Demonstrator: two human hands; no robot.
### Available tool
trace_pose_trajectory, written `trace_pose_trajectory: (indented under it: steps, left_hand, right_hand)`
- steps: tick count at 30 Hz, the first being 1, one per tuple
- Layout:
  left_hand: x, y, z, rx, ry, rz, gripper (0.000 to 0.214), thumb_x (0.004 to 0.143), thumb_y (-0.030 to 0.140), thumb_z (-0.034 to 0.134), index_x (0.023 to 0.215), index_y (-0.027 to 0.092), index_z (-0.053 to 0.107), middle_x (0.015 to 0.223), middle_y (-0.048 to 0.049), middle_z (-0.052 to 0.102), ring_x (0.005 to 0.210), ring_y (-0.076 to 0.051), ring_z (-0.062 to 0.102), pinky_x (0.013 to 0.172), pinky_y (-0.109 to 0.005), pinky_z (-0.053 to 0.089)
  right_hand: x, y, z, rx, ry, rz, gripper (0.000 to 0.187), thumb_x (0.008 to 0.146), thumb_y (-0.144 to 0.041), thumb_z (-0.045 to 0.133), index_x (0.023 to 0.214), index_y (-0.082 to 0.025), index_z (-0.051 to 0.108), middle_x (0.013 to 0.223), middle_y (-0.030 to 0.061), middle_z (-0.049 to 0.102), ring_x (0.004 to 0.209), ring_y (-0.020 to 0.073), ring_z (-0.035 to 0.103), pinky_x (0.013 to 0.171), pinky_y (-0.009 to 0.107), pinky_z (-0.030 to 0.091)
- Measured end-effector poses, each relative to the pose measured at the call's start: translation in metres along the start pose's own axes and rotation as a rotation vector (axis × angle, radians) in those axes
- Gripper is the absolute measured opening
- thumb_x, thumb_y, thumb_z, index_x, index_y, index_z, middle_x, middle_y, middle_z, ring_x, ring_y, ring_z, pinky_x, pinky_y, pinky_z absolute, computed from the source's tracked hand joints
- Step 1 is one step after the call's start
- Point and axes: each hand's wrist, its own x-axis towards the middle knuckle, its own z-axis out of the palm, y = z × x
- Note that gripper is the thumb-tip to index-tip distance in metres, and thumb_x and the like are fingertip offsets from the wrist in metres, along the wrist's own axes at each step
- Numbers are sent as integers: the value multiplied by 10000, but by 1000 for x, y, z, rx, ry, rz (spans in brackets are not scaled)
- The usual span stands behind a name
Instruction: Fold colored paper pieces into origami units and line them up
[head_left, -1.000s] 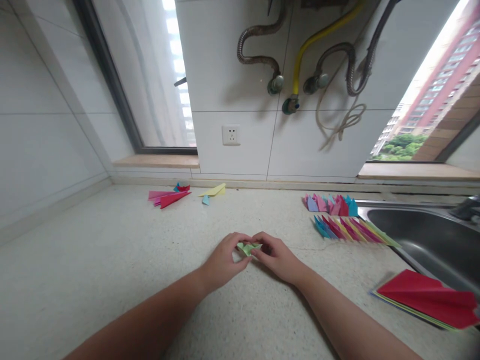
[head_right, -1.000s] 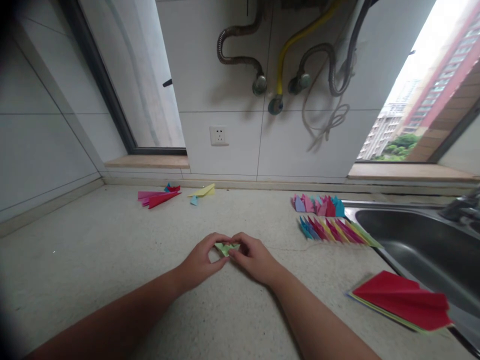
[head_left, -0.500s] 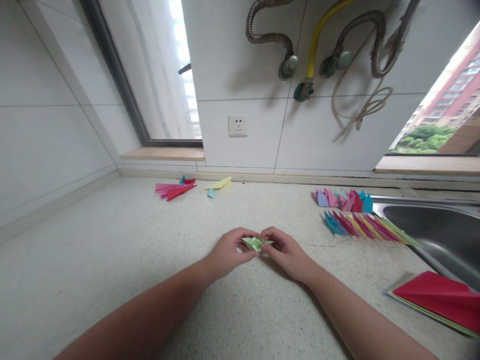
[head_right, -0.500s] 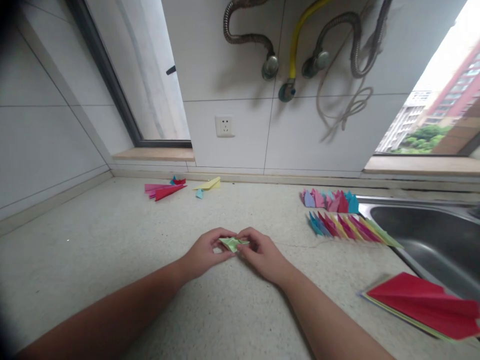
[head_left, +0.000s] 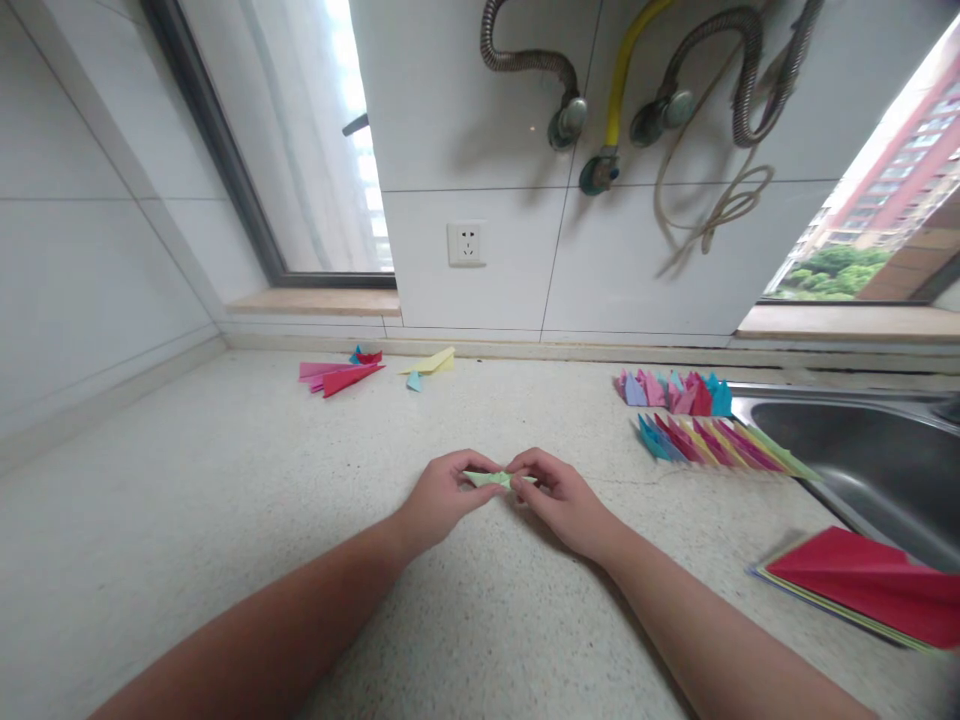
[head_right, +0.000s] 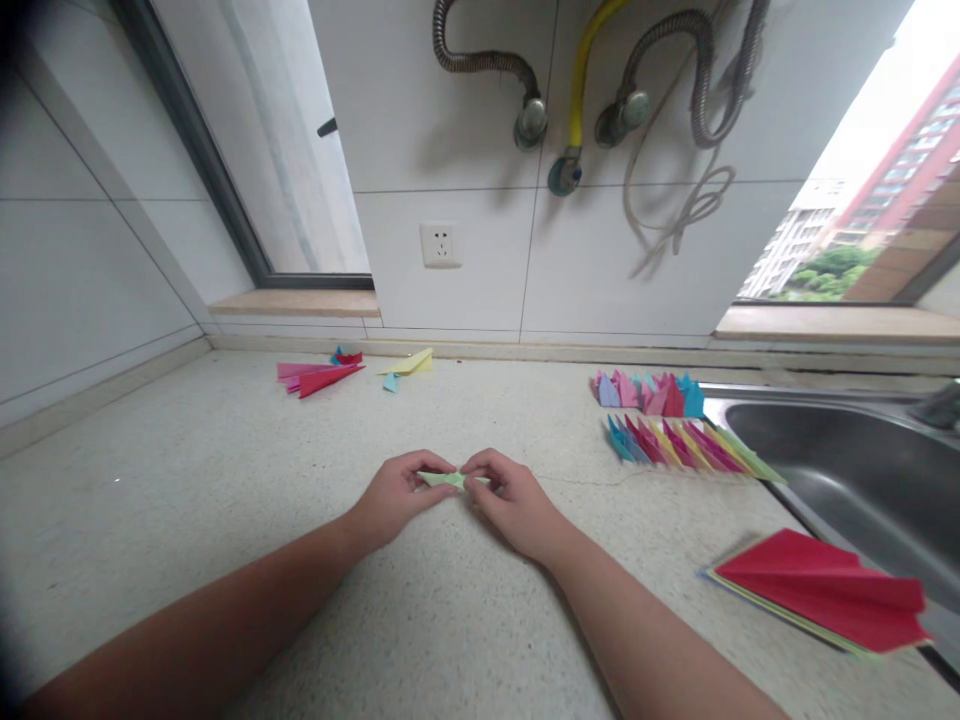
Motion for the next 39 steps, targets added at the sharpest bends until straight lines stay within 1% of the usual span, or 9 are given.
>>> trace_pose_trajectory:
  steps: [5, 9, 13, 18, 20, 23, 26, 31, 39]
  left_hand:
    - [0, -3, 0, -53, 10, 0, 231, 772, 321, 753, 929, 160, 701, 912, -63, 723, 869, -188, 661, 791, -301, 507]
    - [0, -5, 0, -46, 18, -1, 222, 769, 317, 754, 921, 164, 703, 888, -53, 718, 845, -178, 656, 776, -290, 507]
    - [0, -2, 1, -32, 16, -14, 246, 771, 326, 749, 955, 168, 708, 912, -60, 720, 855, -179, 652, 770, -287, 507]
    - [1, -3, 1, -89, -65, -54, 269, 776, 347, 742, 972, 164, 730, 937, -79, 731, 865, -189, 653, 779, -300, 504]
    - [2, -5, 1, -99, -87, -82, 242, 779, 342, 735, 934, 156, 739, 898, -78, 735, 793, -173, 644, 723, -284, 494]
    - [3, -7, 0, -90, -75, -130, 215, 761, 329, 742, 876, 148, 740, 785, -55, 720, 640, -132, 587, 603, -246, 442]
    - [4, -7, -1, -112, -72, -170, 191, 746, 308, 745, 851, 148, 741, 721, -40, 706, 577, -114, 550, 559, -234, 413]
    - [4, -5, -1, -143, -34, -220, 199, 716, 308, 766, 840, 154, 754, 685, -33, 698, 534, -107, 539, 526, -232, 406]
    - [3, -7, 3, -170, 8, -188, 237, 727, 358, 764, 851, 156, 748, 719, -43, 713, 533, -104, 535, 525, -236, 408]
  right_hand:
    - [1, 2, 2, 21, -10, 9, 222, 872, -365, 644, 1028, -209, 616, 917, 42, 698, 782, 158, 614, 694, 277, 459]
    - [1, 1, 1, -53, -15, 28, 205, 864, -388, 651, 936, -197, 673, 857, 40, 701, 781, 169, 614, 704, 288, 456]
    - [0, -2, 0, -72, -8, 19, 193, 876, -378, 635, 911, -194, 683, 823, 33, 697, 763, 167, 609, 695, 285, 452]
    - [0, -1, -1, -84, 7, 17, 145, 881, -325, 623, 879, -192, 681, 778, 21, 692, 733, 160, 611, 675, 275, 449]
    - [1, 0, -2, -82, 13, 28, 136, 879, -313, 623, 860, -191, 682, 773, 23, 701, 730, 160, 617, 675, 275, 452]
    - [2, 0, -2, -55, 15, 48, 138, 871, -313, 633, 841, -190, 687, 764, 27, 720, 717, 160, 630, 672, 276, 462]
    - [3, -3, -4, -6, 9, 79, 135, 851, -310, 655, 832, -184, 701, 764, 36, 737, 715, 164, 651, 682, 280, 480]
    - [4, -8, -6, 25, 20, 134, 121, 818, -292, 678, 806, -177, 716, 733, 37, 741, 700, 162, 668, 690, 281, 494]
    - [4, -11, -6, 58, 21, 162, 164, 829, -315, 663, 819, -157, 707, 678, 45, 725, 639, 152, 679, 641, 268, 511]
